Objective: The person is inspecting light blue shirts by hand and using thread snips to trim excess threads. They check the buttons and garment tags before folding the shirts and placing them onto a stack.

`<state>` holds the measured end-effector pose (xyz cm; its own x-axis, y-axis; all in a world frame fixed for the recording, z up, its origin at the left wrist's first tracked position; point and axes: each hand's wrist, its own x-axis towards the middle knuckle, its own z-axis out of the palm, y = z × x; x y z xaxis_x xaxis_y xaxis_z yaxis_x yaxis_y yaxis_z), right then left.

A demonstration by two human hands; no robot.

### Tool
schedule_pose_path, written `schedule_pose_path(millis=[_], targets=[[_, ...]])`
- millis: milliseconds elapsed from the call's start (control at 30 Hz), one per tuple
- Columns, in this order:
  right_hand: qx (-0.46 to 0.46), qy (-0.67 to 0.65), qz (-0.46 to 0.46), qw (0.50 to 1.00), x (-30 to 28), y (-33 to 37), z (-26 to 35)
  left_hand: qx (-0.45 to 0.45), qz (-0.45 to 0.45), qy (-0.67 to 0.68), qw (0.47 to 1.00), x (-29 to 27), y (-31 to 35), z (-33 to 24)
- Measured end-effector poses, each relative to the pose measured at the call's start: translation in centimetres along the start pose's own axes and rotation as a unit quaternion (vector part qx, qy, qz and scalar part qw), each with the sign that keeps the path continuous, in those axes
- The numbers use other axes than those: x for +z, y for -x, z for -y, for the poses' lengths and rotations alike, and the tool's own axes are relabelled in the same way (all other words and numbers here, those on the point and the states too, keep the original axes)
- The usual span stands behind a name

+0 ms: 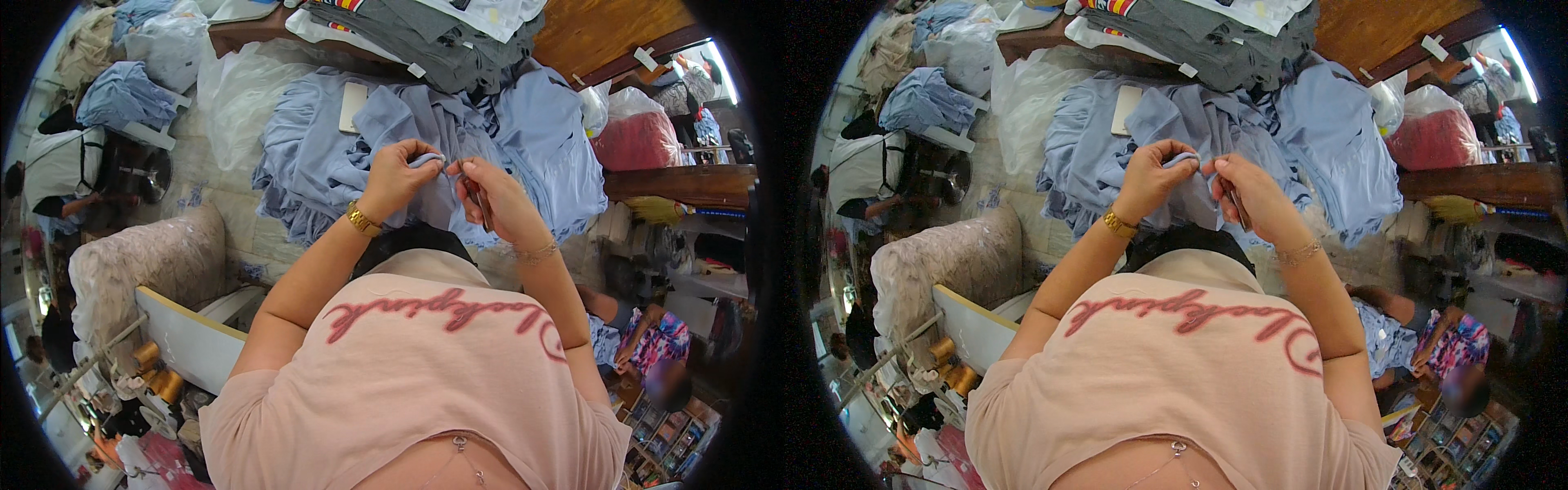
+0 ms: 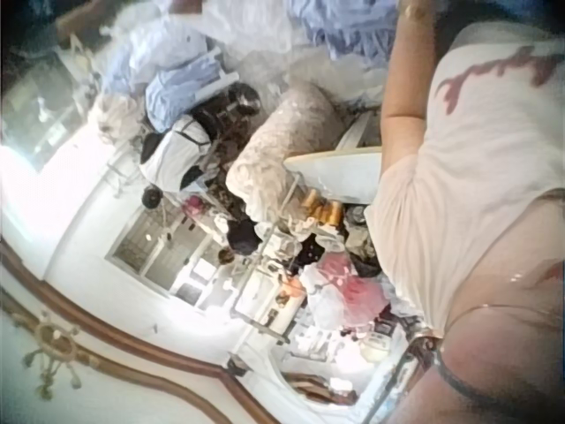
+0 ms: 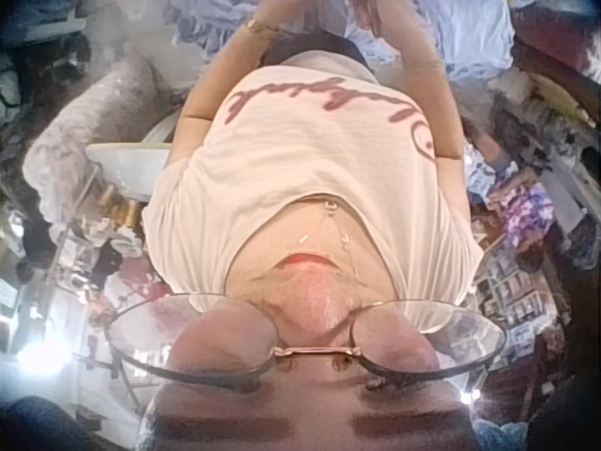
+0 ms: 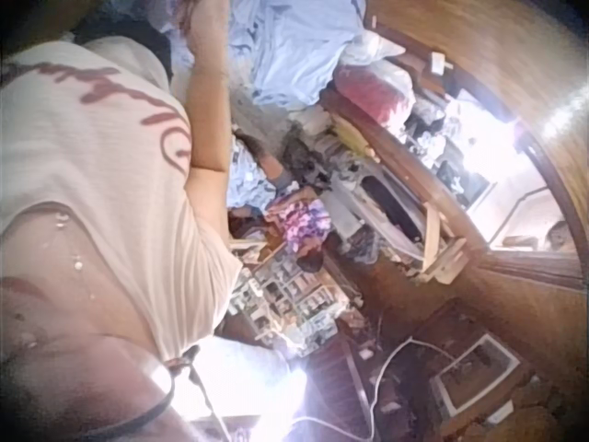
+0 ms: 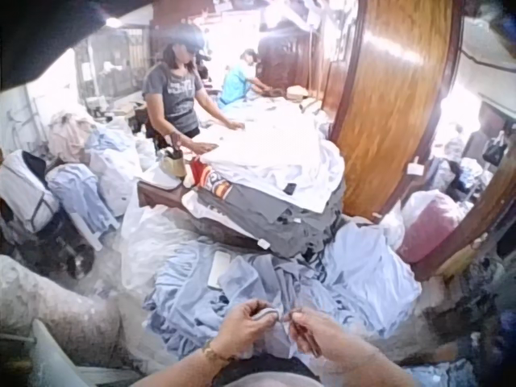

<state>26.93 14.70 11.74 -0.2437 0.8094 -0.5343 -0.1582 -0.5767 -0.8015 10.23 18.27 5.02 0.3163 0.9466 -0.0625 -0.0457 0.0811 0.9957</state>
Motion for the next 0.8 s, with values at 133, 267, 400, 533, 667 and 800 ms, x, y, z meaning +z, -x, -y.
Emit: schedule_pose_path(millis=[133, 267, 400, 533, 667, 800], targets=[[0.035, 0.082, 0.023, 0.996, 0.3, 0.6, 1.1, 0.001, 0.016, 0.007, 1.0, -0.2, -0.1, -0.2], [0.034, 0.113, 0.025, 0.993, -0.1, 0.2, 0.9, -0.007, 0.022, 0.015, 1.0, -0.3, -0.3, 0.1], [0.034, 0.149, 0.018, 0.988, 0.0, 0.1, 1.1, -0.02, 0.026, 0.023, 0.999, -0.4, -0.3, -0.2], [0.039, 0.164, 0.018, 0.986, 0.0, 0.0, 1.2, -0.02, 0.028, 0.031, 0.999, -0.4, -0.4, 0.1], [0.048, 0.169, 0.011, 0.984, 0.0, -0.2, 1.3, -0.002, 0.033, 0.019, 0.999, -0.3, -0.5, 0.2], [0.035, 0.144, -0.001, 0.989, 0.2, -0.3, 1.0, -0.012, 0.035, 0.016, 0.999, -0.3, -0.6, -0.3]])
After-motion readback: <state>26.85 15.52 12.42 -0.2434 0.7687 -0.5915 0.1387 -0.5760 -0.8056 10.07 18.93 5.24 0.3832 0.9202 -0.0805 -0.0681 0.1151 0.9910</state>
